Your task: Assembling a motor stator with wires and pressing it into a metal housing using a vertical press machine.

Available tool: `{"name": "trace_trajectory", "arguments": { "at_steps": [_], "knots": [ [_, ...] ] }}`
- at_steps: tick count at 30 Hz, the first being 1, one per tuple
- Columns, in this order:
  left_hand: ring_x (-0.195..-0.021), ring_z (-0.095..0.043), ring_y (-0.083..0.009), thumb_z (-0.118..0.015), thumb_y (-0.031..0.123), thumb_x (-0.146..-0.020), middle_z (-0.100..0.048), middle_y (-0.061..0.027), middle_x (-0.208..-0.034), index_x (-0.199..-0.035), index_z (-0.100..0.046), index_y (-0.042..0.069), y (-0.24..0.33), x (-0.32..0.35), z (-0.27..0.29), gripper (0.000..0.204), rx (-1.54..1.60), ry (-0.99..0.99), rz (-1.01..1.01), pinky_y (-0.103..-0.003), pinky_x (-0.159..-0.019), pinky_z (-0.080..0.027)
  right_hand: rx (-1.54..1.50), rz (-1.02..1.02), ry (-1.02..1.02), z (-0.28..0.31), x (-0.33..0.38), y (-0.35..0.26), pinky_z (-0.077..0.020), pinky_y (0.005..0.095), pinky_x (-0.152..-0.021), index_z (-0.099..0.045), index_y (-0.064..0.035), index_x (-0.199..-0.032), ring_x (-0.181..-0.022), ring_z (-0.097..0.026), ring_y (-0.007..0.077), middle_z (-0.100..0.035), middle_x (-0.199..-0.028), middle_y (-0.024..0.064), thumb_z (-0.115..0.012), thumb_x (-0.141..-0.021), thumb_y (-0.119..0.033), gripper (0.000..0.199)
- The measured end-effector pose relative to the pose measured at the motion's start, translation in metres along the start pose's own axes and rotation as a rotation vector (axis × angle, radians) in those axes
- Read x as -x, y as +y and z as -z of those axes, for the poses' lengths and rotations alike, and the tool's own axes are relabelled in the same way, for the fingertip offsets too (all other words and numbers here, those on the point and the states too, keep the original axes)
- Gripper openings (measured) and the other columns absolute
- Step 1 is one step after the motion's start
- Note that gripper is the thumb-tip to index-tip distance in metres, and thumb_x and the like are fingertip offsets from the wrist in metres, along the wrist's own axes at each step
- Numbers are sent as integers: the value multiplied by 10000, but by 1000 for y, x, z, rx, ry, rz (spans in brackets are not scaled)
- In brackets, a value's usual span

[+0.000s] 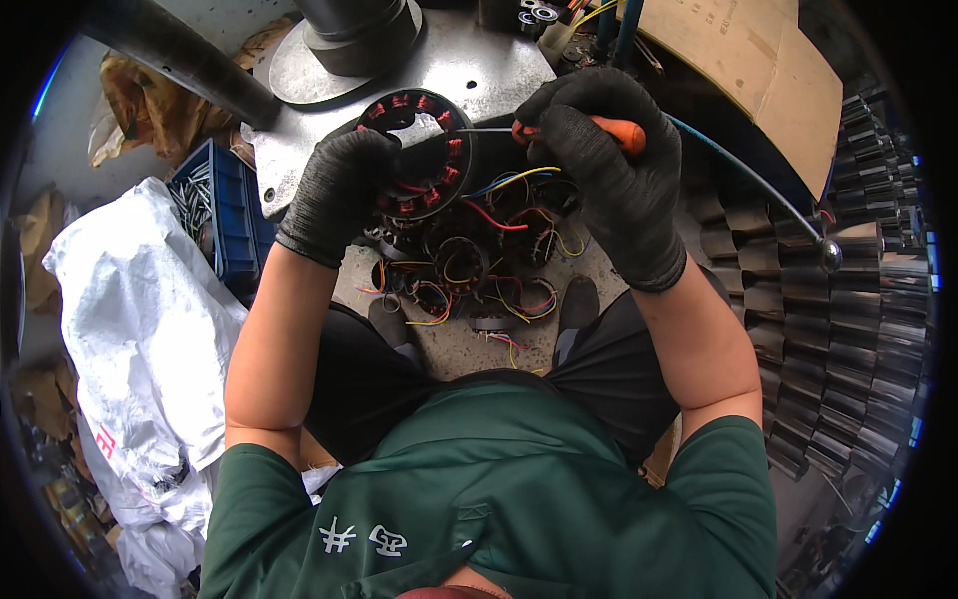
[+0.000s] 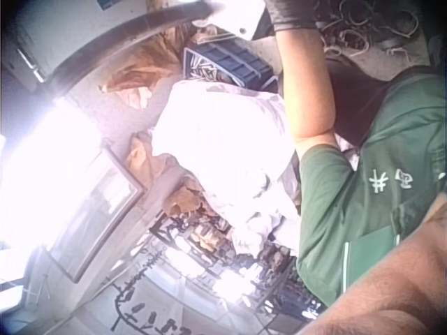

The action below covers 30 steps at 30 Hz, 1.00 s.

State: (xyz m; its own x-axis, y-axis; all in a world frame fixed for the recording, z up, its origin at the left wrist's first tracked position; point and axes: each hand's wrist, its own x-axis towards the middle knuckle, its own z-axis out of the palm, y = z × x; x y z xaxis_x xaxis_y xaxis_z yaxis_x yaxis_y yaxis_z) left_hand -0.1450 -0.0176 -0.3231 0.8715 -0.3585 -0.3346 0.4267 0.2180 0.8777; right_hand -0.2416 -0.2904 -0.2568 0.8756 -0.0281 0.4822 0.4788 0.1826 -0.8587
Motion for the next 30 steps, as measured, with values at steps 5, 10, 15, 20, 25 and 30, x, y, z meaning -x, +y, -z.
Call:
{"name": "trace_trajectory", "arguments": {
  "at_steps": [5,10,15,20,25,30],
  "knots": [
    [-587,-683,-220,-670,120,-853,-663,-128,-758,-902,-683,-15,-1,4,-6,144,-19,18,17,-336,-544,-606,-80,-50,30,-2,2,-2,-624,356,-871,-657,-7,-1158,-994,-733,219,-735,-1086,150,-659,-997,-40,164],
    [-589,-689,-225,-660,120,-849,-688,-151,-790,-921,-700,-26,-12,-3,1,168,-19,-44,17,-330,-543,-605,-94,-26,5,-1,0,-3,-633,358,-852,-655,-6,-1158,-989,-733,223,-730,-1077,151,-660,-997,-66,171],
    [-600,-696,-220,-653,120,-845,-703,-159,-803,-928,-706,-31,-14,-9,2,180,-106,-67,9,-322,-540,-600,-130,-23,-33,9,0,-4,-635,354,-846,-653,2,-1152,-979,-731,219,-727,-1058,147,-643,-1001,-81,173],
    [-764,-761,-194,-658,84,-883,-766,-164,-870,-1008,-751,-96,-15,-9,9,238,-225,-140,0,-288,-709,-628,-74,-55,-35,8,0,-3,-635,354,-856,-636,2,-1180,-1012,-724,225,-718,-1076,156,-624,-1004,-67,189],
    [-797,-772,-242,-650,73,-852,-770,-199,-964,-1076,-720,-123,-17,-9,4,306,-34,-134,68,-303,-729,-637,-118,97,-27,2,-3,-2,-624,368,-897,-623,2,-1199,-1081,-704,233,-695,-1181,172,-601,-1009,-42,195],
    [-900,-784,-293,-651,74,-841,-760,-236,-1091,-1163,-662,-154,-9,-1,1,395,-283,-208,-84,-326,-750,-645,36,178,101,3,-7,-2,-600,388,-922,-618,0,-1180,-1097,-696,248,-691,-1204,160,-594,-988,28,195]
  ]
}}
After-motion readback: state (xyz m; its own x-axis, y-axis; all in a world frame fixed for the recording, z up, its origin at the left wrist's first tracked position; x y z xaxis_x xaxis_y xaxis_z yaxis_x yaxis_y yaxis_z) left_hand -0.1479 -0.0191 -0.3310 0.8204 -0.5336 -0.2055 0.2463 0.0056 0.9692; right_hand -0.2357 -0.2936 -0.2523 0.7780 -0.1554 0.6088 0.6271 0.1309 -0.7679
